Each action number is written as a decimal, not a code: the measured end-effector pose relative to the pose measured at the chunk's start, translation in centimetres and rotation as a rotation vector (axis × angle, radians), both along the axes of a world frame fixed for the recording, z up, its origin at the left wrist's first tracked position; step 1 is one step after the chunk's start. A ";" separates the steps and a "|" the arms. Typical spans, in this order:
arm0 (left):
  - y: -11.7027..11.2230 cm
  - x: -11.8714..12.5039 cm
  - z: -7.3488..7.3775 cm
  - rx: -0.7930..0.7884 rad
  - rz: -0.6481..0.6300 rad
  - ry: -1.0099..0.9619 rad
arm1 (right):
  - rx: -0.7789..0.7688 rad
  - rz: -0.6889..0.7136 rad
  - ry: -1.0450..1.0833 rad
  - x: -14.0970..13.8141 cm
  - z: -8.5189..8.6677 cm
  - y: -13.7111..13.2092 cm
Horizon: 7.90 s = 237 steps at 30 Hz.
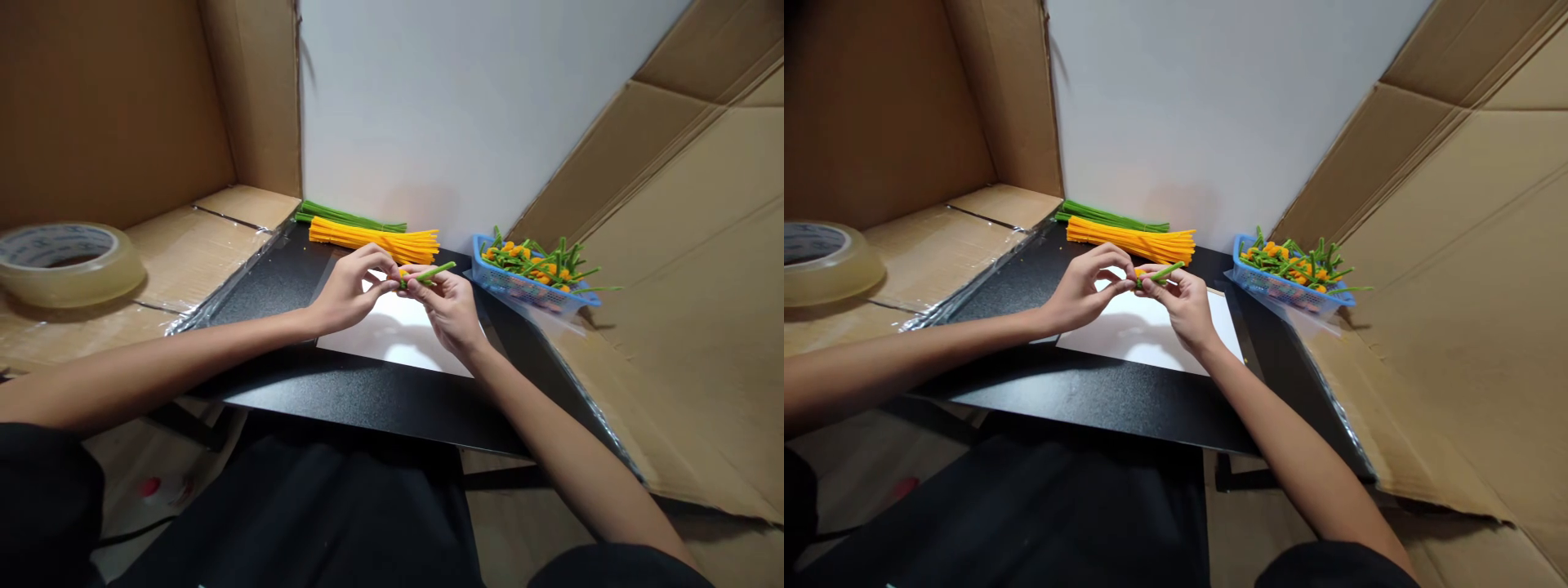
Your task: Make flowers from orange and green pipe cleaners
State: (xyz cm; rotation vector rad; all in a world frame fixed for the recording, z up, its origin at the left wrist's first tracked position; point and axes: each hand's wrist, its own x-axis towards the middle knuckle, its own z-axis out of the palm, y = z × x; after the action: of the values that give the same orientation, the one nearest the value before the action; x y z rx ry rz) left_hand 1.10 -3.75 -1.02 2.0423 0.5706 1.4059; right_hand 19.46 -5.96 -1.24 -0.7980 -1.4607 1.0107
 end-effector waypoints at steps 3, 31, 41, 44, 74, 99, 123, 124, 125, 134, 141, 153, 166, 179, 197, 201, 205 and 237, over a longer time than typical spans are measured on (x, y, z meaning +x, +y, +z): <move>0.1 0.1 -0.2 -0.045 -0.018 -0.038 | -0.021 0.006 0.007 0.1 0.1 0.1; 0.7 0.4 0.0 -0.482 -0.283 -0.082 | 0.272 -0.020 -0.218 1.1 1.5 -0.4; 0.9 0.4 -0.7 -0.313 -0.135 -0.059 | 0.276 -0.048 -0.193 0.5 0.9 -0.4; 1.0 0.6 -1.2 -0.352 -0.126 -0.079 | 0.303 -0.068 -0.218 0.4 0.7 -0.5; 2.3 0.1 -3.5 -0.198 0.025 0.416 | -0.071 -0.148 -0.337 0.1 -1.3 0.4; 3.3 -0.3 -3.4 -0.241 -0.151 0.386 | -0.094 -0.088 -0.360 1.5 -0.4 1.4; 4.0 -0.3 -3.7 -0.487 -0.157 -0.134 | 0.561 -0.254 -0.756 2.5 -0.3 1.0; 3.9 -0.3 -3.7 -0.477 -0.161 -0.125 | 0.595 -0.257 -0.785 2.6 -0.4 1.1; 3.8 -0.3 -3.6 -0.465 -0.165 -0.114 | 0.621 -0.261 -0.805 2.7 -0.4 1.1; 2.4 -0.1 -3.1 -0.254 -0.055 0.080 | 0.403 -0.257 -0.530 1.6 -0.3 0.4; 2.4 0.1 -3.2 -0.371 0.094 -0.115 | -0.081 -0.286 -0.258 0.1 -0.9 0.6; 1.3 0.7 -3.7 -0.247 0.081 -0.132 | -0.326 -0.098 0.191 -0.8 -1.5 0.3; 0.6 0.0 -2.7 0.266 0.374 0.263 | -0.290 -0.067 0.113 -0.6 -1.8 0.7; 1.0 -0.3 -1.7 0.597 0.496 0.396 | 0.011 -0.172 -0.147 -0.7 -1.5 -0.1; 1.7 -0.8 -1.8 0.599 0.430 0.491 | -0.027 -0.152 -0.125 -0.5 -1.7 0.1; 1.4 -0.7 -1.8 0.432 0.424 0.422 | 0.045 -0.187 -0.216 -0.5 -1.9 0.0; 1.1 -0.6 -1.9 0.371 0.377 0.357 | 0.129 -0.253 -0.311 -0.6 -1.9 -0.4; 2.3 -2.1 -1.0 0.716 0.254 0.544 | -0.018 -0.162 -0.085 -1.4 -0.7 -1.2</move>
State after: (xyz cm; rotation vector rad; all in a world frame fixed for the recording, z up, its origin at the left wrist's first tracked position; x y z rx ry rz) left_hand -1.02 -1.44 -2.07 3.0679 0.6152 1.2985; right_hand 18.10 -7.16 -1.94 -0.9663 -1.4351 0.8772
